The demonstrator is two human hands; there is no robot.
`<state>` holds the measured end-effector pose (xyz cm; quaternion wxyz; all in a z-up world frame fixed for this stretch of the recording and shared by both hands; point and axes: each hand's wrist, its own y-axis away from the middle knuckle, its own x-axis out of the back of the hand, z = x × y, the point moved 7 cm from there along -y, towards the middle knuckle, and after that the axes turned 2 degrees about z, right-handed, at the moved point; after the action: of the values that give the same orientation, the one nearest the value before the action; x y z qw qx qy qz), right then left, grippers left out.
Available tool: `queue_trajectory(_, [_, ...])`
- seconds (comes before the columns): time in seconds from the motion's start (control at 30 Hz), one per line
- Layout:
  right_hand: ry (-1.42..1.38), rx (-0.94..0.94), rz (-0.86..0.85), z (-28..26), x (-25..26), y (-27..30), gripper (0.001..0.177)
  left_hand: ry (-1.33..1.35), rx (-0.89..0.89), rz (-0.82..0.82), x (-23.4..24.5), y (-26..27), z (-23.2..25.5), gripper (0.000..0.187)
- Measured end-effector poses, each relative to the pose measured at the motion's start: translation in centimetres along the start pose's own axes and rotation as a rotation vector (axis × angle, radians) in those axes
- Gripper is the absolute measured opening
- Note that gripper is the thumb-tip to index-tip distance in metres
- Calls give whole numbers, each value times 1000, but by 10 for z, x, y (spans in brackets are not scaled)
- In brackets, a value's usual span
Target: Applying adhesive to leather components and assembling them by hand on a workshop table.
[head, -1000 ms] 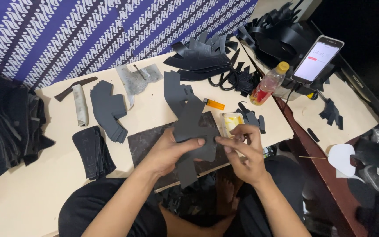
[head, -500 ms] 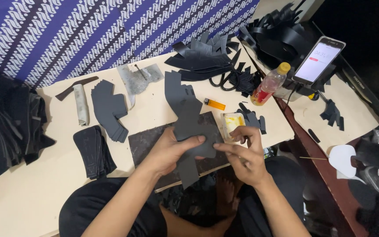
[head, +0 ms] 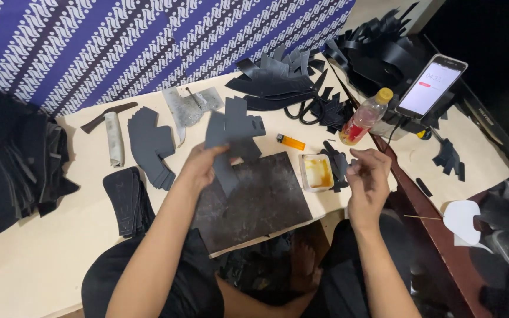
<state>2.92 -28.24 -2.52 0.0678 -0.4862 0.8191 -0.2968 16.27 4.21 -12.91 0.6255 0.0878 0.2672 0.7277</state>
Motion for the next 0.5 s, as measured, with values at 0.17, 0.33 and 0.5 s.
queue_trajectory(0.17, [-7, -58, -9, 19, 1, -6, 32, -115, -110, 129, 13, -83, -17, 53])
queue_trajectory(0.33, [1, -143, 20, 31, 11, -8, 32, -198, -115, 92, -24, -73, 8, 53])
queue_trajectory(0.5, [18, -142, 34, 41, 18, -7, 29, -247, -169, 34, -32, -107, -8, 45])
